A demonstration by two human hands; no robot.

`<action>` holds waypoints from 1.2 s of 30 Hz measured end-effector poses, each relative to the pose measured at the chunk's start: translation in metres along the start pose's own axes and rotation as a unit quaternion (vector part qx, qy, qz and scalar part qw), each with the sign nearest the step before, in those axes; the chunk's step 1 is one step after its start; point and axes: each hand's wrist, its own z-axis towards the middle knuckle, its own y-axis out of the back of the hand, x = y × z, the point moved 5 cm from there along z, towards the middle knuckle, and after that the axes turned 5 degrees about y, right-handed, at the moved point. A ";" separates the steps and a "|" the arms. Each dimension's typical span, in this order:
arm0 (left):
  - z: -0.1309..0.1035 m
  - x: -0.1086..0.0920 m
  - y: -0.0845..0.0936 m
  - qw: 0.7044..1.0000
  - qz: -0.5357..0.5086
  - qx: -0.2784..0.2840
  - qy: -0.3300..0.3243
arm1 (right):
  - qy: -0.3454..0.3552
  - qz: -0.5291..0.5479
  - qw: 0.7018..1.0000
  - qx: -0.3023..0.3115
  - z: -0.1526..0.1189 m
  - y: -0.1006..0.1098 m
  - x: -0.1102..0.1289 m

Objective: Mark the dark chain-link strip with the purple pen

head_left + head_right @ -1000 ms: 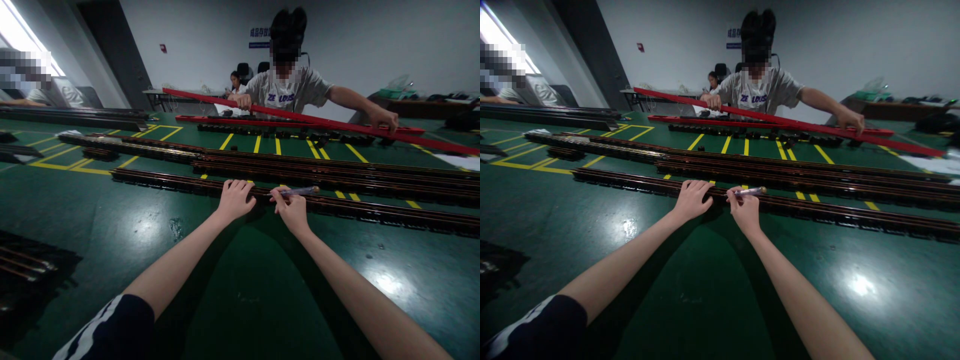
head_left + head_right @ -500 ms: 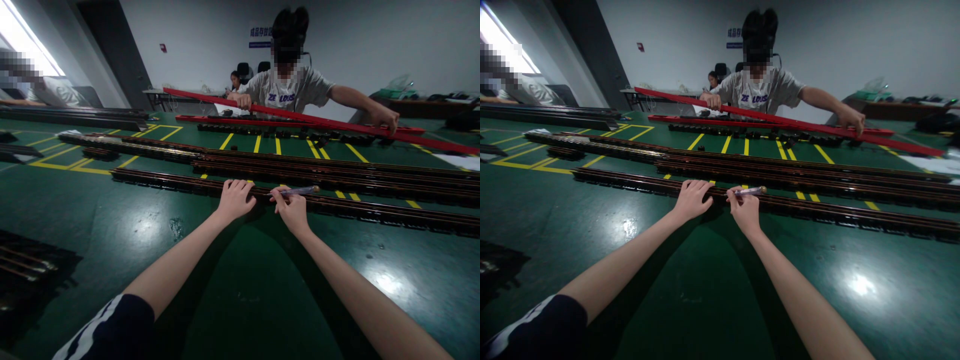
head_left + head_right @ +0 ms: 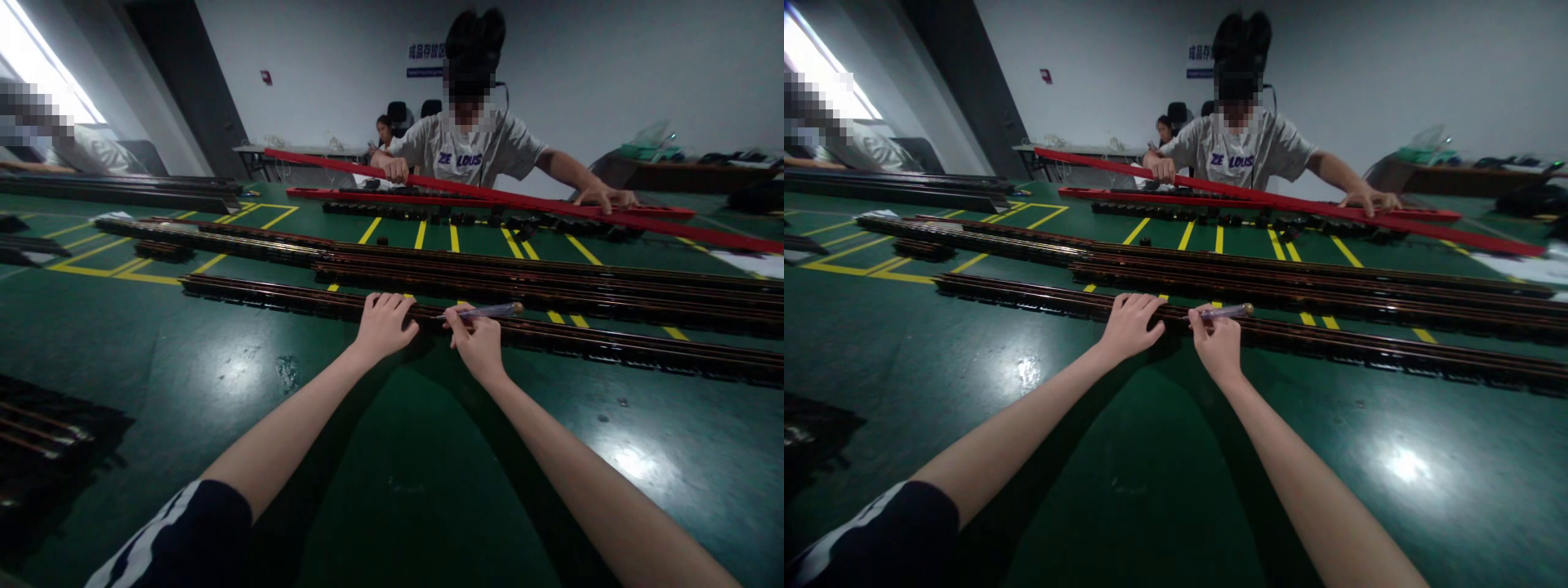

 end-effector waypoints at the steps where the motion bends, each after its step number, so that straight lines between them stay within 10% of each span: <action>1: 0.000 0.000 0.000 1.000 0.000 0.002 0.000 | 0.002 -0.011 1.000 -0.002 0.000 0.001 0.001; 36: 0.000 0.000 0.000 1.000 -0.002 0.007 0.002 | -0.038 -0.035 0.996 -0.072 -0.002 0.011 -0.007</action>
